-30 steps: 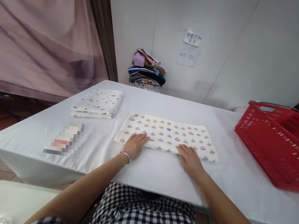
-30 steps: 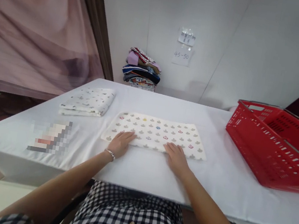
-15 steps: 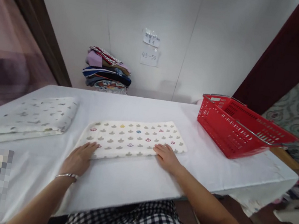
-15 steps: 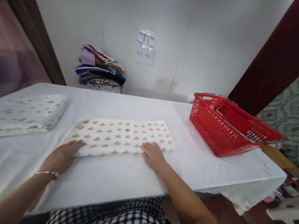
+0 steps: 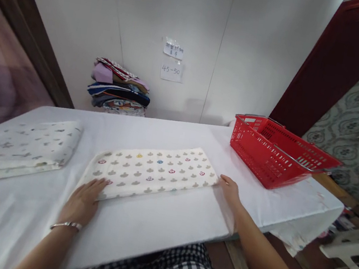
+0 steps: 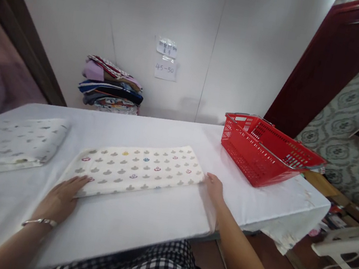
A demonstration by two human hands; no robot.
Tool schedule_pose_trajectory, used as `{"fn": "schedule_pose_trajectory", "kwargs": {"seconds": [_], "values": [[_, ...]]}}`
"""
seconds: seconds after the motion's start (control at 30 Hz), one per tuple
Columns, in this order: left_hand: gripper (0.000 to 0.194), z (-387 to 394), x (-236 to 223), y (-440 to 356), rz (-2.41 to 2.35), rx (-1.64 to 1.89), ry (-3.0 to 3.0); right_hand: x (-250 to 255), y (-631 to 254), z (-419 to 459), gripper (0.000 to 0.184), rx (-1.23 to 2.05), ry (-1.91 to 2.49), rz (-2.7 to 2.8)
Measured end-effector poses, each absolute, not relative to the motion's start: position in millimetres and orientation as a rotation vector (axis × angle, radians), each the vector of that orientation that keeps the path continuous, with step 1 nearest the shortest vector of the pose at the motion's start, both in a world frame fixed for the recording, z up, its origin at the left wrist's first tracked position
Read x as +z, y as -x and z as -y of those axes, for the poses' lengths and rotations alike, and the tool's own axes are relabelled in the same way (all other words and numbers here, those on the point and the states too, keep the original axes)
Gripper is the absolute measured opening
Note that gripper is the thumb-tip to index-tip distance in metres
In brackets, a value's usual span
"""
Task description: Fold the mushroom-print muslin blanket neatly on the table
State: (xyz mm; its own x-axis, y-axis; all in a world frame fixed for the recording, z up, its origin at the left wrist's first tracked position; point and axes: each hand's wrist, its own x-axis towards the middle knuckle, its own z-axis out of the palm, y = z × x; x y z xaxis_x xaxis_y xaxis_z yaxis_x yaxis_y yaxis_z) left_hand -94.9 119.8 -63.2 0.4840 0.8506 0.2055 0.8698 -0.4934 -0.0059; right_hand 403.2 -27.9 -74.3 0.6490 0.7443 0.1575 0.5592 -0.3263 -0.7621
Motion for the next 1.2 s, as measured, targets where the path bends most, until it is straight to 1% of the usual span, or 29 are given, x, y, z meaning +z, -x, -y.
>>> {"fn": "schedule_pose_trajectory", "kwargs": {"seconds": [0.1,0.23,0.57,0.73,0.9,1.0,1.07,1.13,1.2], "values": [[0.057,-117,-64,97,1.59,-0.331,2.548,-70,-410,21,0.035,0.299,2.044,1.018],[0.045,-114,-64,98,1.823,-0.399,2.46,-64,-406,14,0.028,0.308,2.119,1.052],[0.046,-120,-71,104,1.835,-0.66,2.544,-59,-397,10,0.02,0.278,2.331,1.041],[0.047,-122,-78,107,1.768,-0.777,2.541,-54,-388,14,0.023,0.234,2.352,1.077],[0.048,-123,-83,111,1.724,-0.82,2.55,-53,-390,13,0.03,0.208,2.395,1.178],[0.047,-126,-89,115,1.706,-0.857,2.548,-53,-390,11,0.031,0.1,2.429,1.259],[0.047,-127,-91,116,1.69,-0.875,2.548,-51,-383,8,0.029,-0.056,2.343,1.332],[0.047,-127,-91,115,1.676,-0.893,2.546,-49,-371,2,0.029,-0.195,2.148,1.44],[0.048,-123,-89,113,1.679,-0.906,2.547,-47,-357,-7,0.031,-0.208,1.955,1.542]]}}
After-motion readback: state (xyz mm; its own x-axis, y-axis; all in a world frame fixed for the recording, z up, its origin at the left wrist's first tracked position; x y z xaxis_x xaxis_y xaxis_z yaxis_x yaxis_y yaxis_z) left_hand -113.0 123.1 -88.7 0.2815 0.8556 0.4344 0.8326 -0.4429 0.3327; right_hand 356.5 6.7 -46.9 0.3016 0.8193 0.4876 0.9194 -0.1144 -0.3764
